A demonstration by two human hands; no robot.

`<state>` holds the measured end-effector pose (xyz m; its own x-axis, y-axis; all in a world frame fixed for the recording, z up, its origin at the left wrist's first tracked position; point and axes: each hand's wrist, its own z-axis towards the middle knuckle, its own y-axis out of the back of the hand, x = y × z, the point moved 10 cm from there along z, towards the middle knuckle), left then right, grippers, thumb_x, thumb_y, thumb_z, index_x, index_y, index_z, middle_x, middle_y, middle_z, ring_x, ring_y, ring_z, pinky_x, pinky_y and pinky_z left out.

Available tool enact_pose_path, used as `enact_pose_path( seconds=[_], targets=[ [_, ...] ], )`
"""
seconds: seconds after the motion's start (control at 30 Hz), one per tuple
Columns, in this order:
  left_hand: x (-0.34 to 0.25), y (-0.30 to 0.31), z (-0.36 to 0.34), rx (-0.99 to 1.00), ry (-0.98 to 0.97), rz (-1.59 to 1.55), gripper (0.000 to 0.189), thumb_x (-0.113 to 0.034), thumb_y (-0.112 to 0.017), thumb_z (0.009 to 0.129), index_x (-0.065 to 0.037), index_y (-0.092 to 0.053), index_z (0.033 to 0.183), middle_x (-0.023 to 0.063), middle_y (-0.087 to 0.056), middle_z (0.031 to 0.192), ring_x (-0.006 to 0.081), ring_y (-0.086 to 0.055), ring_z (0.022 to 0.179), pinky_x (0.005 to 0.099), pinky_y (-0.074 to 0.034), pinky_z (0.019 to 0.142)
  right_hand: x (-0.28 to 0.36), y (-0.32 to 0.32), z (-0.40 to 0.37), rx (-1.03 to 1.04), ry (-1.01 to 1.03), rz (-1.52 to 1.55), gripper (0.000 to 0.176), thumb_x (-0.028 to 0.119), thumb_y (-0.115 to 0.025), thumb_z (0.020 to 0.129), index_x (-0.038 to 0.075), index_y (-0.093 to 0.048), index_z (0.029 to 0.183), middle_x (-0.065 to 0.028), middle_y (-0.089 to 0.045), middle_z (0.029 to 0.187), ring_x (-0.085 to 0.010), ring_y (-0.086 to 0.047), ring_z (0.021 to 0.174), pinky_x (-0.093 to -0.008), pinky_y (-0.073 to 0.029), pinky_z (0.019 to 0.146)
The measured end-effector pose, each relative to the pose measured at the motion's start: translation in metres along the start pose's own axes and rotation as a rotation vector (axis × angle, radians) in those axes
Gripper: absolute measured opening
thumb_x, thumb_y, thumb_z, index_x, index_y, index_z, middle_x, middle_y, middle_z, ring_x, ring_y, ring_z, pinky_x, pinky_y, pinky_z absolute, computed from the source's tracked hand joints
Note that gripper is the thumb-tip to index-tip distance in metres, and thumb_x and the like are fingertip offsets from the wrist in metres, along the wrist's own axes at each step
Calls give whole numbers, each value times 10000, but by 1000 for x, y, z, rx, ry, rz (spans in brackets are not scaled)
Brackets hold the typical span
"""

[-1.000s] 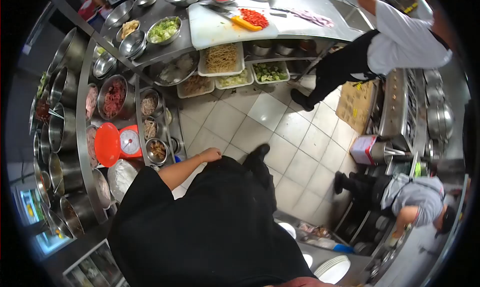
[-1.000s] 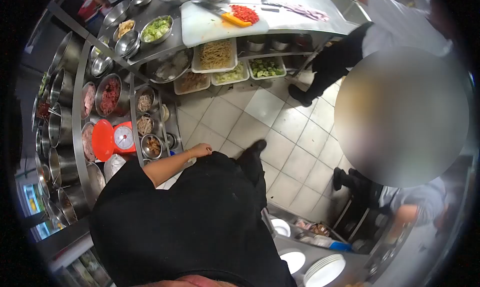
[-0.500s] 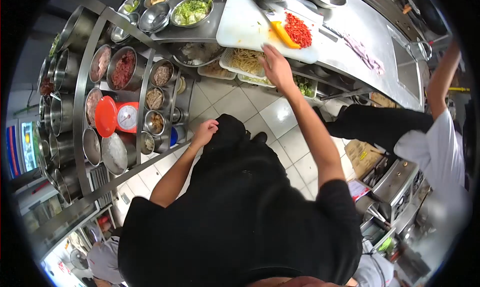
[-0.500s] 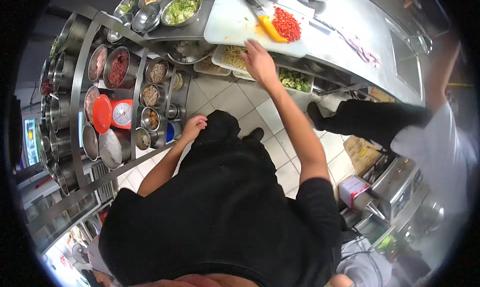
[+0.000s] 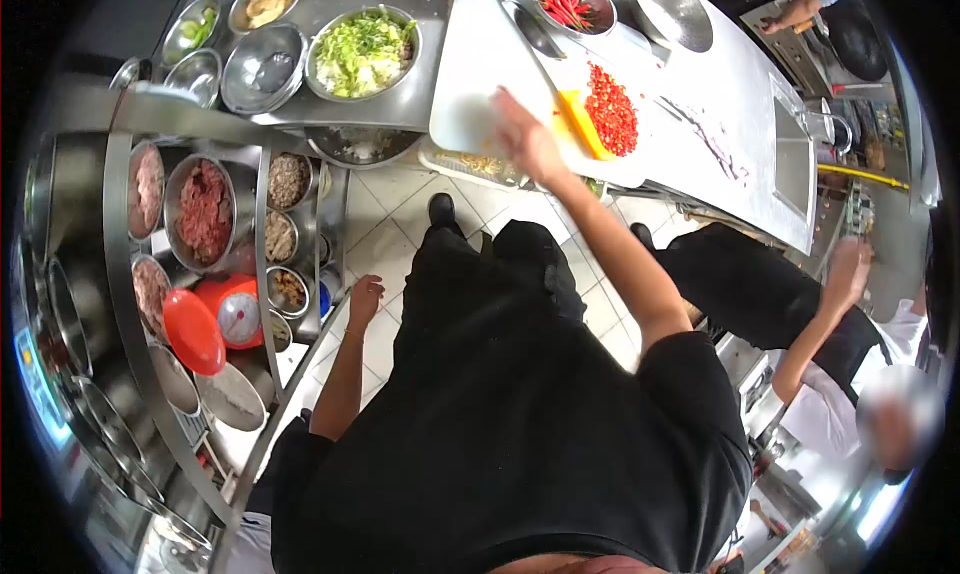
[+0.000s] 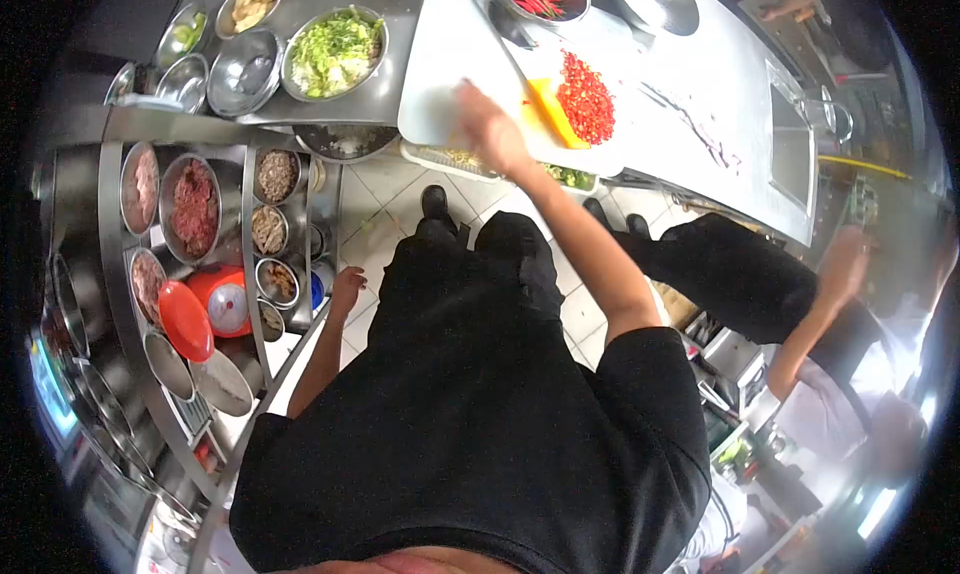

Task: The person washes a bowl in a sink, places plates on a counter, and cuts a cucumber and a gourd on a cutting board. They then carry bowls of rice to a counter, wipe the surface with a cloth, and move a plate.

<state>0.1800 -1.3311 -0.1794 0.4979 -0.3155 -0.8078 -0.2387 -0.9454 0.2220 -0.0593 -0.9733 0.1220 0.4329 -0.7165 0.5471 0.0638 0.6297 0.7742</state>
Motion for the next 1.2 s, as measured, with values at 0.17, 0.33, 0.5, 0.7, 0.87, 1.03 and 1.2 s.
enact_pose_path(
  seconds=[0.17, 0.33, 0.5, 0.7, 0.87, 1.03, 1.2],
  targets=[
    [-24, -11, 11, 96, 44, -123, 242, -98, -494, 781, 4, -603, 971, 109, -647, 722, 165, -610, 628, 278, -468, 593, -65, 73, 42, -197, -228, -546, 215, 113, -597, 785, 60, -620, 992, -117, -575, 913, -310, -546, 855, -410, -450, 750],
    [-38, -31, 27, 88, 34, -63, 217, -74, -506, 781, -3, -598, 964, 103, -644, 733, 166, -624, 636, 285, -482, 607, -96, 47, 49, -103, -263, -634, 77, 144, -630, 738, 94, -638, 796, -81, -569, 843, -275, -528, 889, -395, -429, 774],
    [-76, -52, 54, 243, -2, 64, 213, -48, -544, 777, 8, -587, 978, 118, -635, 749, 180, -619, 644, 286, -488, 621, -88, 51, 51, -220, -277, -672, 38, 134, -620, 694, 97, -615, 684, -63, -569, 797, -260, -537, 844, -383, -419, 761],
    [-90, -53, 85, 200, -28, 64, 207, -103, -504, 815, 24, -608, 944, 113, -639, 758, 188, -622, 661, 301, -493, 626, -62, 86, 35, -347, -281, -347, 48, 61, -650, 667, 100, -632, 690, -83, -557, 775, -269, -535, 832, -383, -442, 744],
    [-136, -96, 100, 428, -435, 376, 201, -88, -497, 828, 18, -611, 956, 117, -645, 782, 199, -630, 678, 302, -498, 633, -74, 160, -31, -556, -556, -98, 44, 67, -682, 695, 55, -640, 701, -103, -553, 753, -297, -551, 828, -393, -441, 753],
    [-93, -114, 137, 293, -2, -44, 184, -81, -501, 869, 12, -610, 985, 99, -638, 783, 175, -622, 681, 299, -493, 636, -140, 292, -104, -843, -468, -107, 152, -36, -673, 618, 76, -646, 718, -75, -597, 767, -232, -591, 773, -337, -461, 704],
    [-142, -182, 125, 405, -124, 232, 185, -97, -488, 878, 20, -600, 968, 102, -638, 776, 169, -622, 697, 296, -481, 642, -207, 475, -181, -1047, -442, -612, 128, 68, -708, 658, 97, -627, 753, -65, -602, 807, -222, -573, 707, -339, -465, 679]
  ],
)
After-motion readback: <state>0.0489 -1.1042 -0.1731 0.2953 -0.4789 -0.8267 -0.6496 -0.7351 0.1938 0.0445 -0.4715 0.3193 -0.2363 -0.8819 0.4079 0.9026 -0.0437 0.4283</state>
